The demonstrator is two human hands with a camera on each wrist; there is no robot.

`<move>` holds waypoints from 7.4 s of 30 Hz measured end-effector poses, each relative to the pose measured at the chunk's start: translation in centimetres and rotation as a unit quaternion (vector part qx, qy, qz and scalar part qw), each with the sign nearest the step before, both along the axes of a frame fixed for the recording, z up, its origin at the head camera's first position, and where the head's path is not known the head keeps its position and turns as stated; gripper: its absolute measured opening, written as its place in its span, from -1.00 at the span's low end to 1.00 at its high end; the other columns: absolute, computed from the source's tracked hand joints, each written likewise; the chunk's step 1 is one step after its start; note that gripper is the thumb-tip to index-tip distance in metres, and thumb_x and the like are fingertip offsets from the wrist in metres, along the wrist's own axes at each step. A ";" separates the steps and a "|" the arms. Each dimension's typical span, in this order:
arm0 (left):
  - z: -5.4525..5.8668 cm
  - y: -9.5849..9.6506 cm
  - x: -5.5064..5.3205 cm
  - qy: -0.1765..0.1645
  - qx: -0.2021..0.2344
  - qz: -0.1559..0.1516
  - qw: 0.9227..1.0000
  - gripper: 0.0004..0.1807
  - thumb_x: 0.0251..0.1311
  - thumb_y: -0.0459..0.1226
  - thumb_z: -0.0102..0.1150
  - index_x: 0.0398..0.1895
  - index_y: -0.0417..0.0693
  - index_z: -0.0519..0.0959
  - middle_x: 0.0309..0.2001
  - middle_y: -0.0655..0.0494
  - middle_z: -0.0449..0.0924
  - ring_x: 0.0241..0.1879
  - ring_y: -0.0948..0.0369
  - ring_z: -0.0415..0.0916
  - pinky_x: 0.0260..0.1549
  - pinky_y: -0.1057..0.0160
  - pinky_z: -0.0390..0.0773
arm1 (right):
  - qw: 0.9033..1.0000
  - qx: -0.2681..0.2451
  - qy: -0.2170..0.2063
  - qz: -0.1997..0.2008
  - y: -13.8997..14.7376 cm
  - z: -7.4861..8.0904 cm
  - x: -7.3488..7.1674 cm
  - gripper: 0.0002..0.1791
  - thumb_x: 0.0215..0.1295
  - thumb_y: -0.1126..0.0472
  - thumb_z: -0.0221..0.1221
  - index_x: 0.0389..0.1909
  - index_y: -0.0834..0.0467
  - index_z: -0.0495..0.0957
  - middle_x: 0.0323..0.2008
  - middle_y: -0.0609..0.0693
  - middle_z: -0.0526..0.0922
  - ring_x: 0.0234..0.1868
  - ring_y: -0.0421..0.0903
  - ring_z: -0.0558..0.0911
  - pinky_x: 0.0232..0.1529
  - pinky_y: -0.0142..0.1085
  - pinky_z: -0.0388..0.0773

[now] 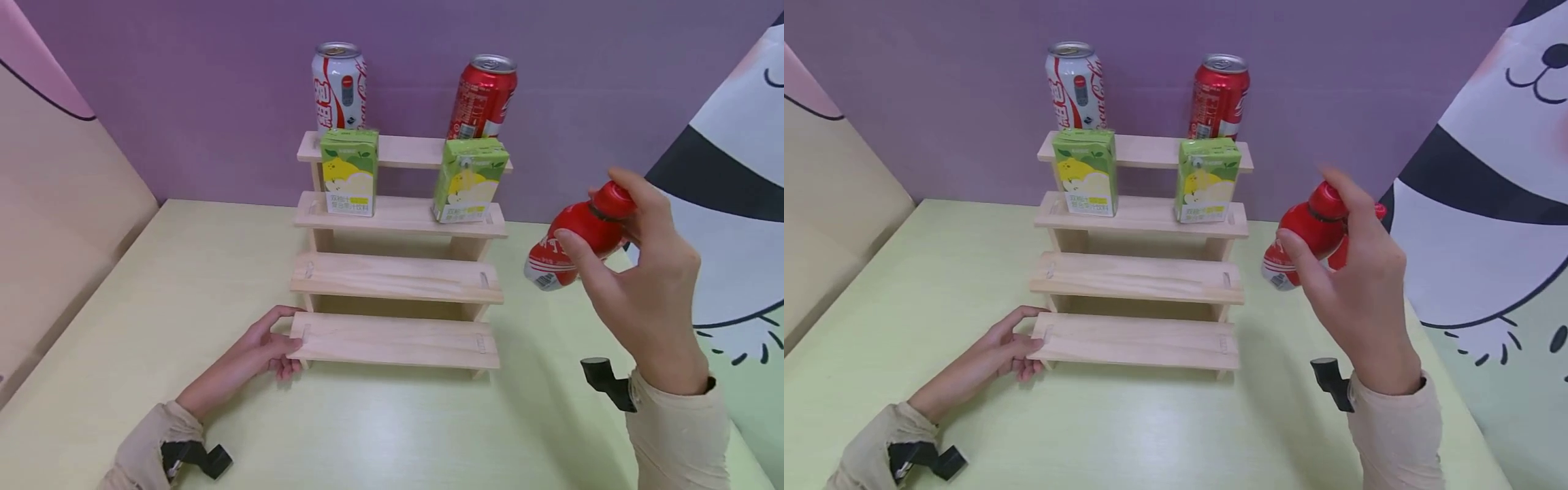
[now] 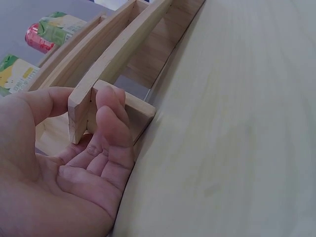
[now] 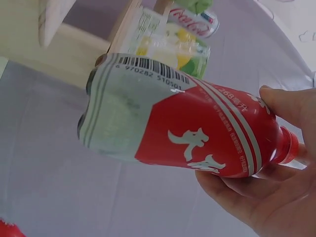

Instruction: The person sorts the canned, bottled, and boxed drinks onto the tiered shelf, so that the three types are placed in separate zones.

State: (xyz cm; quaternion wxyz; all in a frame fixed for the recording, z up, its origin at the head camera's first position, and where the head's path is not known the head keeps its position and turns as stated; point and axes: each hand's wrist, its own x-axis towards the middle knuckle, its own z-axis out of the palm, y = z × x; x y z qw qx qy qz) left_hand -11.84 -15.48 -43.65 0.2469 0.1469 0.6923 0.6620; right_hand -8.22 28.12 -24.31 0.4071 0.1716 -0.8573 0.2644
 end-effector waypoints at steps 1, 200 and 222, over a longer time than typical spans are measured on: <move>0.0 0.2 -0.2 0.000 0.004 -0.005 1.000 -0.51 0.46 -0.20 0.07 0.32 -0.02 0.14 -0.40 -0.22 0.62 -0.49 0.15 0.52 -0.45 0.23 0.60 | 1.000 0.002 0.002 0.002 -0.1 0.0 0.2 -0.23 0.15 0.37 0.38 0.39 0.09 0.33 0.15 0.17 0.60 0.11 -0.38 0.51 0.08 -0.62 0.40; 0.2 0.3 0.4 0.007 -0.009 -0.002 1.000 -0.53 0.47 -0.19 0.04 0.32 -0.02 0.15 -0.36 -0.26 0.61 -0.47 0.13 0.51 -0.45 0.19 0.59 | 0.929 -0.138 -0.278 -0.202 14.5 -12.1 -13.1 0.04 0.34 0.19 0.24 0.52 -0.43 -0.29 0.54 0.08 0.03 0.51 0.18 0.06 0.22 0.25 0.37; 0.4 0.4 0.5 0.008 -0.012 -0.004 1.000 -0.52 0.48 -0.19 0.03 0.33 -0.03 0.14 -0.37 -0.24 0.61 -0.47 0.14 0.52 -0.46 0.20 0.60 | 0.938 -0.141 -0.243 -0.202 14.0 -11.9 -12.5 -0.01 0.30 0.19 0.29 0.53 -0.38 -0.13 0.51 -0.03 0.18 0.47 0.12 0.20 0.24 0.16 0.39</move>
